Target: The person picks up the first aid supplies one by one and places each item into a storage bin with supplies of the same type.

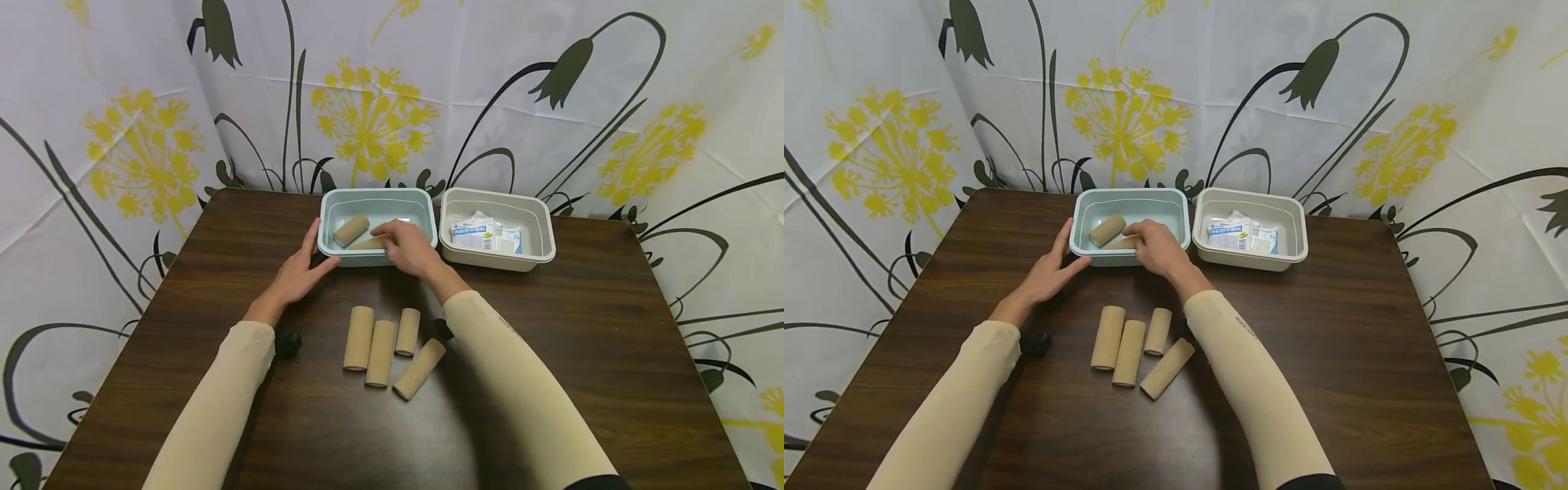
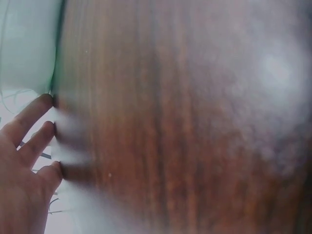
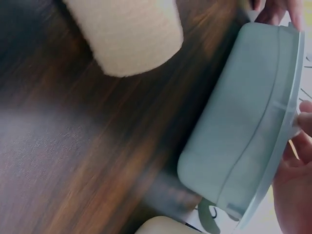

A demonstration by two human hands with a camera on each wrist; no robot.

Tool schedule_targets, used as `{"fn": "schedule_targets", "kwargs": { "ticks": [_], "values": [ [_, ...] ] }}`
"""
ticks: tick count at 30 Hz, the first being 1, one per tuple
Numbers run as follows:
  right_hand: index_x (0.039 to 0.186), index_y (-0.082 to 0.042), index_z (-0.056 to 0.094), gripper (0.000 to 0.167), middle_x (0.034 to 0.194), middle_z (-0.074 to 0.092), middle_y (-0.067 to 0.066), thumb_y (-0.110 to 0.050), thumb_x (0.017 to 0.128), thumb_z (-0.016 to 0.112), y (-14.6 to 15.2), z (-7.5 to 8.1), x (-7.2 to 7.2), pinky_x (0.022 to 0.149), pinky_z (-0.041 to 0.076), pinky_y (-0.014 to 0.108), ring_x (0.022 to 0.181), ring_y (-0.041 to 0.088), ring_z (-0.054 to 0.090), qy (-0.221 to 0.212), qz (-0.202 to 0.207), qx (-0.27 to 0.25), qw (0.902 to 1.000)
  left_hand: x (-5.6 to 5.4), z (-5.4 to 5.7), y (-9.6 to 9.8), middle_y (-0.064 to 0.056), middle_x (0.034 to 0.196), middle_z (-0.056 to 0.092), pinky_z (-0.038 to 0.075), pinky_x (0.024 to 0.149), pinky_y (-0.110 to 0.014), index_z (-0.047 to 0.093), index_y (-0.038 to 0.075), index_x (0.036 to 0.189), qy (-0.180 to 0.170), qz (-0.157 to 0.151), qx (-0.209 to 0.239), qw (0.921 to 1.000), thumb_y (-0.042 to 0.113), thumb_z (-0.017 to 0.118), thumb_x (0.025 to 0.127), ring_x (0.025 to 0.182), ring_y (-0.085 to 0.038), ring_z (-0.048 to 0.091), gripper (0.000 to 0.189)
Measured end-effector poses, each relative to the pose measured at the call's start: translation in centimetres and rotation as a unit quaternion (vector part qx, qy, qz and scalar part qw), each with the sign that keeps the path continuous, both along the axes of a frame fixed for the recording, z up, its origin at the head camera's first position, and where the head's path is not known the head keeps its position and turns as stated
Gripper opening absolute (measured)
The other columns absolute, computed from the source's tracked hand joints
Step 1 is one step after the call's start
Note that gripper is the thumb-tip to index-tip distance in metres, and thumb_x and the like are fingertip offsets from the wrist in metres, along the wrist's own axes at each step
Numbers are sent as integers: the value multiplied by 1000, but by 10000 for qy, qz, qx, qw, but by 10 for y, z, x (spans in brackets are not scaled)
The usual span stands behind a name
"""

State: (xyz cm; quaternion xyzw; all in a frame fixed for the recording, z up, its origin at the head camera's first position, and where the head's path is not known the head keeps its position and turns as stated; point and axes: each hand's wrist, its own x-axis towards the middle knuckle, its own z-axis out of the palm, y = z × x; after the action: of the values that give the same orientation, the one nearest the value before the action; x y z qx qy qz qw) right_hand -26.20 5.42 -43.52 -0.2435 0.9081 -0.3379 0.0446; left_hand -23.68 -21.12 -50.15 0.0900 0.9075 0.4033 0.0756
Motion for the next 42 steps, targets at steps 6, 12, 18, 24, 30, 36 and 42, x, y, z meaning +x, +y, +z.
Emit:
{"fn": "schedule_targets", "kwargs": {
  "ticks": [6,12,18,24,30,36,42],
  "values": [
    [133,-8,62,41,134,60,8,1,98,43,1,-1,-2,107,36,32,128,21,51,147,483,396,9979,-1,-1,1,-9,158,28,17,106,-71,-15,63,144,-83,20,25,10000,67,50,92,144,-42,20,83],
    [134,-7,61,40,135,59,7,-2,99,42,13,0,2,106,37,34,127,21,51,219,348,388,9984,-2,0,2,-9,159,27,15,106,-71,-14,60,145,-23,-13,35,10000,66,51,92,145,-42,18,84],
    [132,-6,62,34,134,58,8,-4,99,52,37,3,13,103,40,38,126,23,52,518,259,-172,9982,-3,1,3,-11,158,27,15,106,-71,-15,57,147,-26,-50,-20,10000,65,51,92,145,-42,18,86],
    [131,-7,63,34,134,58,7,-5,98,56,68,8,35,96,44,40,124,22,53,928,419,-441,9938,-3,0,2,-11,158,28,15,106,-71,-13,54,150,-99,-68,-27,9999,65,51,92,145,-42,18,88],
    [127,-6,64,32,129,60,4,-4,96,60,103,10,67,96,45,40,118,19,55,784,824,-241,9932,-1,-1,1,-10,158,28,15,106,-71,-12,50,152,-133,-101,7,9999,65,52,92,145,-42,17,89],
    [125,-10,66,31,128,60,3,-9,94,66,121,-2,108,96,47,40,119,17,56,756,1350,430,9870,-1,0,0,-10,158,27,14,106,-72,-15,58,147,-115,-63,6,9999,65,51,92,145,-43,17,86],
    [124,-12,67,34,128,60,5,-11,90,71,116,-20,138,92,50,37,117,16,56,1120,1940,775,9715,-2,1,-1,-12,159,25,14,105,-72,-16,59,146,-184,-45,-3,9998,66,50,92,145,-43,17,85]
  ]
}}
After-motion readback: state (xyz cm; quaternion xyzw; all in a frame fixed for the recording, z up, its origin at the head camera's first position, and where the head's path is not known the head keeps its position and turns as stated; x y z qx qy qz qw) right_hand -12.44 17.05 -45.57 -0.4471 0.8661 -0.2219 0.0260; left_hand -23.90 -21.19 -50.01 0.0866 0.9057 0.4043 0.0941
